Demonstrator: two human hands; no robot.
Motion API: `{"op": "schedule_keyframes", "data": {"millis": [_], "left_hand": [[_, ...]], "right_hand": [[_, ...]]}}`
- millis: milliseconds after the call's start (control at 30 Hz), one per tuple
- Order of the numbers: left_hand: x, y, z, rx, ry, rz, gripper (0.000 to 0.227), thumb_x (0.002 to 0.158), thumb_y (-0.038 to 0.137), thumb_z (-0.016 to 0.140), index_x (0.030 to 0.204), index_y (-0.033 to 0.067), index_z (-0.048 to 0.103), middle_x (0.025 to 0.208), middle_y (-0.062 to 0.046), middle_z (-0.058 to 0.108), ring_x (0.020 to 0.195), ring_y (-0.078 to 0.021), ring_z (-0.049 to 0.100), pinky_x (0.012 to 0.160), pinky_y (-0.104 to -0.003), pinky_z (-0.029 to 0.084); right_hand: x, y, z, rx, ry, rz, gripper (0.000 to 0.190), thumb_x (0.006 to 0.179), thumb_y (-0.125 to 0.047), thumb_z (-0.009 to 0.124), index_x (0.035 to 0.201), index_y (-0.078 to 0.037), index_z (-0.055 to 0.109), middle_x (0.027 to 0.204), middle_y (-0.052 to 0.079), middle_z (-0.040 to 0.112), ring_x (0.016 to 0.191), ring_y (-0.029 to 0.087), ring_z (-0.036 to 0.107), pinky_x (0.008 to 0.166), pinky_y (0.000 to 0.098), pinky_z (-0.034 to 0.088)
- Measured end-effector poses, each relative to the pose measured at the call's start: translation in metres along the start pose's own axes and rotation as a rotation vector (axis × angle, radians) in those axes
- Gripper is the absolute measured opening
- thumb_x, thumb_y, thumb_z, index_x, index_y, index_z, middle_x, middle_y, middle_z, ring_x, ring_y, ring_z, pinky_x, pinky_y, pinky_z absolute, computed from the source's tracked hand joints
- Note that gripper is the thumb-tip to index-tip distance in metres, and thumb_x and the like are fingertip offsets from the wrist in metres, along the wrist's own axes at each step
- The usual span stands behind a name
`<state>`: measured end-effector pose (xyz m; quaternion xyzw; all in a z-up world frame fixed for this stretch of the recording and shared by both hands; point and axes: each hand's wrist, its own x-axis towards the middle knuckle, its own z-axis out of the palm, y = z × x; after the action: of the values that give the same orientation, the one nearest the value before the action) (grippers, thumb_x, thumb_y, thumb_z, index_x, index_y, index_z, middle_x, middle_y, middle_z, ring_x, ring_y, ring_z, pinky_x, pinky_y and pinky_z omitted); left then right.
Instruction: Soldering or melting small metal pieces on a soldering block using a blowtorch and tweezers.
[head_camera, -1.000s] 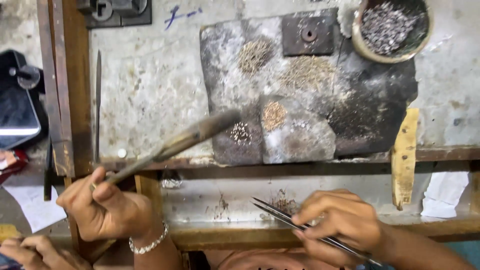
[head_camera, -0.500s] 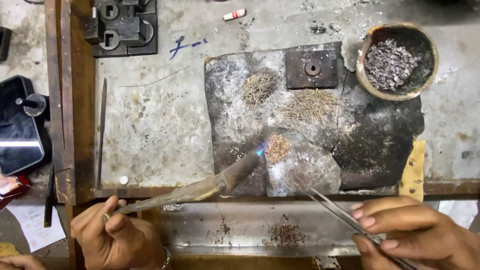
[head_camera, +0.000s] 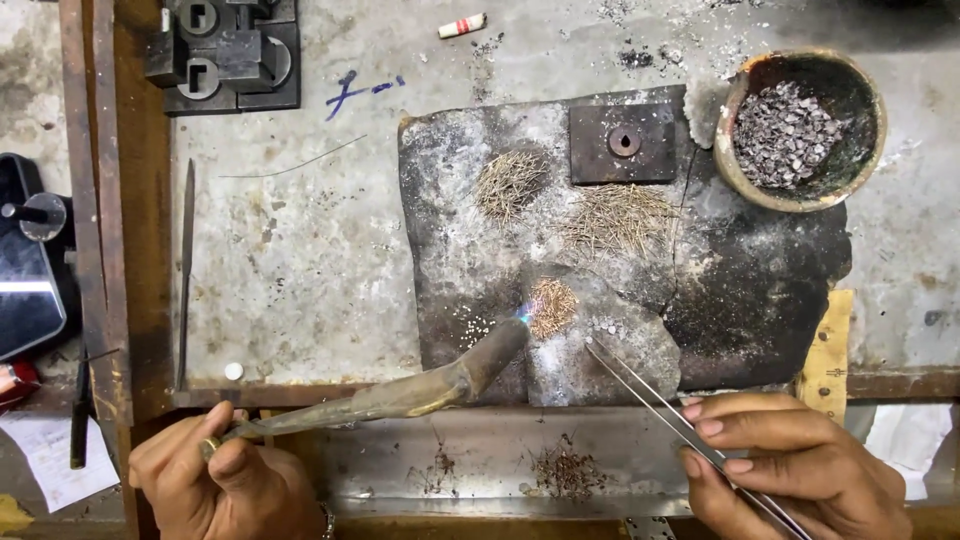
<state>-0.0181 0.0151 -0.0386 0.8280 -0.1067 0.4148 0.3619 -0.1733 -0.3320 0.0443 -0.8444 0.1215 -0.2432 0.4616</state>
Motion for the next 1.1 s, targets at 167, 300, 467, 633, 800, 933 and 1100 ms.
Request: {"op": "schedule_keyframes", "data": {"millis": [167, 300, 467, 633, 800, 933, 1100], "left_hand": [[0.013, 0.026, 0.005, 0.067, -0.010, 0.000, 0.048, 0.114, 0.032, 0.052, 0.102, -0.0125, 0.067, 0.092, -0.025, 0.058, 0.092, -0.0358, 0.059, 0.085, -0.044, 0.047], [0.015, 0.026, 0.010, 0.031, 0.071, 0.012, 0.044, 0.112, 0.030, 0.057, 0.099, -0.0110, 0.068, 0.087, -0.023, 0.062, 0.086, -0.0322, 0.058, 0.089, -0.043, 0.045], [0.017, 0.023, 0.012, -0.020, 0.099, 0.011, 0.040, 0.105, 0.031, 0.064, 0.093, -0.0072, 0.069, 0.084, -0.018, 0.066, 0.082, -0.0271, 0.058, 0.091, -0.038, 0.040], [0.027, 0.030, 0.014, -0.011, 0.122, 0.040, 0.042, 0.102, 0.031, 0.064, 0.089, -0.0084, 0.069, 0.081, -0.018, 0.068, 0.075, -0.0278, 0.061, 0.091, -0.041, 0.041], [0.035, 0.034, 0.010, -0.022, 0.088, 0.067, 0.031, 0.099, 0.026, 0.067, 0.091, -0.0035, 0.073, 0.086, -0.014, 0.070, 0.080, -0.0267, 0.063, 0.093, -0.041, 0.041], [0.023, 0.021, 0.013, -0.043, 0.133, 0.013, 0.022, 0.094, 0.028, 0.072, 0.089, 0.0066, 0.071, 0.088, -0.005, 0.072, 0.087, -0.0206, 0.065, 0.103, -0.040, 0.036], [0.026, 0.023, 0.018, -0.062, 0.107, 0.017, 0.026, 0.095, 0.033, 0.069, 0.089, 0.0079, 0.072, 0.087, -0.002, 0.073, 0.083, -0.0171, 0.064, 0.096, -0.035, 0.035]], "right_hand": [[0.005, -0.014, 0.004, -0.070, -0.015, -0.029, 0.023, 0.075, -0.001, 0.081, 0.077, -0.012, 0.061, 0.093, 0.008, 0.075, 0.095, 0.023, 0.084, 0.085, 0.0267, 0.072], [-0.001, -0.022, 0.001, -0.078, -0.085, 0.013, 0.025, 0.067, -0.006, 0.087, 0.088, -0.008, 0.073, 0.100, 0.007, 0.078, 0.104, 0.020, 0.083, 0.092, 0.0225, 0.073], [-0.003, -0.018, 0.004, -0.080, -0.066, -0.095, 0.021, 0.074, -0.003, 0.083, 0.087, -0.009, 0.068, 0.100, 0.007, 0.075, 0.102, 0.023, 0.083, 0.091, 0.0257, 0.071], [-0.012, 0.004, -0.004, -0.092, -0.126, -0.216, 0.028, 0.082, -0.005, 0.081, 0.102, -0.016, 0.065, 0.110, 0.004, 0.071, 0.109, 0.021, 0.081, 0.100, 0.0287, 0.070], [-0.025, 0.046, -0.003, -0.034, -0.153, -0.302, 0.032, 0.080, -0.006, 0.084, 0.105, -0.017, 0.067, 0.114, 0.004, 0.071, 0.115, 0.024, 0.078, 0.106, 0.0337, 0.066], [-0.023, 0.093, -0.024, -0.055, -0.493, 0.232, 0.047, 0.058, 0.004, 0.085, 0.105, -0.002, 0.083, 0.124, 0.010, 0.080, 0.128, 0.019, 0.074, 0.112, 0.0260, 0.059], [-0.054, -0.025, 0.191, 0.641, -0.589, 0.278, 0.069, 0.070, -0.007, 0.073, 0.136, -0.005, 0.052, 0.136, 0.015, 0.065, 0.129, 0.023, 0.064, 0.109, 0.0282, 0.054]]}}
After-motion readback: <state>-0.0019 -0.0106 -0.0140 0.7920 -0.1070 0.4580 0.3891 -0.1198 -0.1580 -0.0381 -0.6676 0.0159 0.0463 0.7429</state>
